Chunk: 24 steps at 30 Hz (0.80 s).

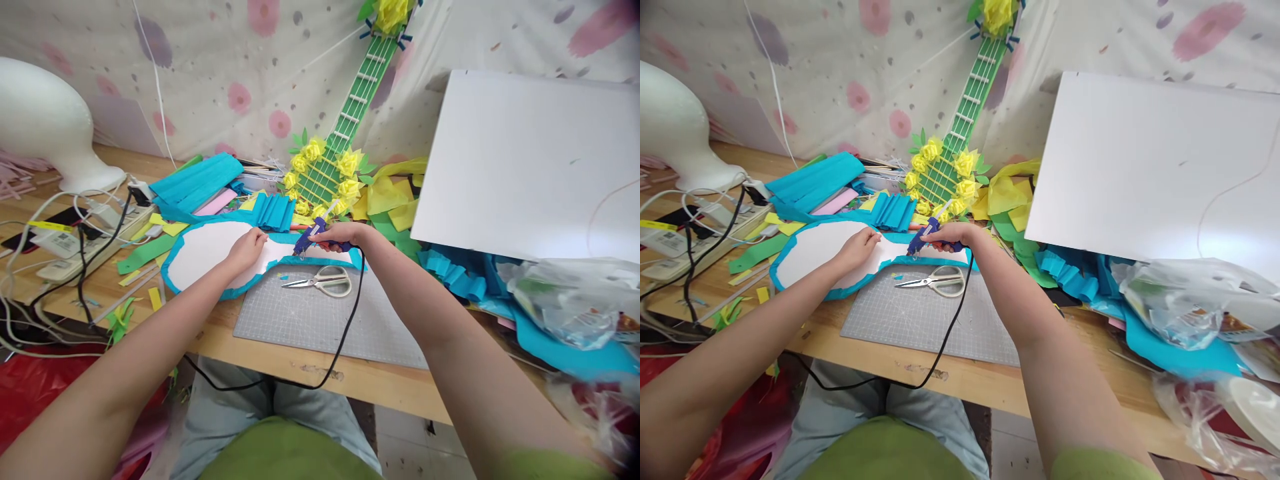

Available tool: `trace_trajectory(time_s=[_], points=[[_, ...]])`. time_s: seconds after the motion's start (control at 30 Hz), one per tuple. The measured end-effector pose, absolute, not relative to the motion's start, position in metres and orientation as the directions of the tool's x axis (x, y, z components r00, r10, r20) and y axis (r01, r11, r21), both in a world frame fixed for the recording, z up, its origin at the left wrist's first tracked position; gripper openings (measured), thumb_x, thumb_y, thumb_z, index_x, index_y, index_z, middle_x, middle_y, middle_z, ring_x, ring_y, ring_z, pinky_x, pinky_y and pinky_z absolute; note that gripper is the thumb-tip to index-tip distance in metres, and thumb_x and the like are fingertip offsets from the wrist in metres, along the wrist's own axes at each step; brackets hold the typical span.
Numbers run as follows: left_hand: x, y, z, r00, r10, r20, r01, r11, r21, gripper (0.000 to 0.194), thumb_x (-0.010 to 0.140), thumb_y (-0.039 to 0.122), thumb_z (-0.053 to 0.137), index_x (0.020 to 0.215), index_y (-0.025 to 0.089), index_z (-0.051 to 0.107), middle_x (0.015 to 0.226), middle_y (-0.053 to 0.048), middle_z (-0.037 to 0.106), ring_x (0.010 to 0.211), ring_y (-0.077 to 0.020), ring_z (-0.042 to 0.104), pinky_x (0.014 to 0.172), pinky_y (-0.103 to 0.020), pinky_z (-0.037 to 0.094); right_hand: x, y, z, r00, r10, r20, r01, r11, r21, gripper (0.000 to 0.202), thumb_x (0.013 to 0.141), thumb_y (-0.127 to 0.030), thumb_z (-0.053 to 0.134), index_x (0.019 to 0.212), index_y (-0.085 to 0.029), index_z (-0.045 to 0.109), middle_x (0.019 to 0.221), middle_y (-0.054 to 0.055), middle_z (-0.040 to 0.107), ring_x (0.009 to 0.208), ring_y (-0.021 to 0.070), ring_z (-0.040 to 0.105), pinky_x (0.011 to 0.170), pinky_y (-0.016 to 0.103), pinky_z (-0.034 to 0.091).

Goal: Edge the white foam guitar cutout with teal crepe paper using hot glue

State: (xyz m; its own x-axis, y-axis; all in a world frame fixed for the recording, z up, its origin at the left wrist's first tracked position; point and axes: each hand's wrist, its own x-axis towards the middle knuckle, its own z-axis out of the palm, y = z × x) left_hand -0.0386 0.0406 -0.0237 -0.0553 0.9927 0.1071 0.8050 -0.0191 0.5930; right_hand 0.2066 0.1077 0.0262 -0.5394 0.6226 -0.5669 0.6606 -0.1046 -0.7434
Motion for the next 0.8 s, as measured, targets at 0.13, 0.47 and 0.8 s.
trace_trajectory(time_s=[0.13, 0.47, 0.8], points=[[-0.036, 0.039, -0.021, -0.021, 0.995, 0.098, 0.854, -0.033, 0.519, 0.025, 0.087, 0.039, 0.034, 0.075, 0.021, 0.048, 0.082, -0.005, 0.062, 0.078, -0.0206, 0.055, 0.062, -0.028, 0.034, 0.217, 0.11, 0.023, -0.524, 0.632, -0.571, 0.675, -0.101, -0.731, 0.049, 0.062, -0.063, 0.065, 0.054, -0.017, 0.05, 0.045, -0.003, 0.045, 0.038, 0.0047, 0.038, 0.034, 0.019, 0.028], [-0.031, 0.039, -0.022, -0.027, 0.998, 0.058, 0.922, 0.003, 0.388, 0.044, 0.089, 0.05, 0.026, 0.065, 0.02, 0.047, 0.076, -0.005, 0.063, 0.073, -0.0198, 0.056, 0.056, -0.027, 0.029, 0.237, 0.106, 0.034, -0.446, 0.647, -0.619, 0.764, -0.085, -0.64, 0.046, 0.074, -0.059, 0.058, 0.06, -0.016, 0.046, 0.048, -0.004, 0.042, 0.039, 0.0027, 0.036, 0.036, 0.017, 0.029], [-0.03, 0.04, -0.021, -0.048, 0.998, 0.031, 0.928, 0.034, 0.37, 0.026, 0.09, 0.038, 0.031, 0.091, 0.021, 0.051, 0.099, -0.005, 0.064, 0.088, -0.0201, 0.058, 0.064, -0.027, 0.035, 0.264, 0.102, 0.034, -0.413, 0.703, -0.579, 0.747, -0.102, -0.657, 0.043, 0.072, -0.055, 0.062, 0.062, -0.017, 0.046, 0.047, -0.005, 0.043, 0.038, 0.0032, 0.036, 0.035, 0.017, 0.029]])
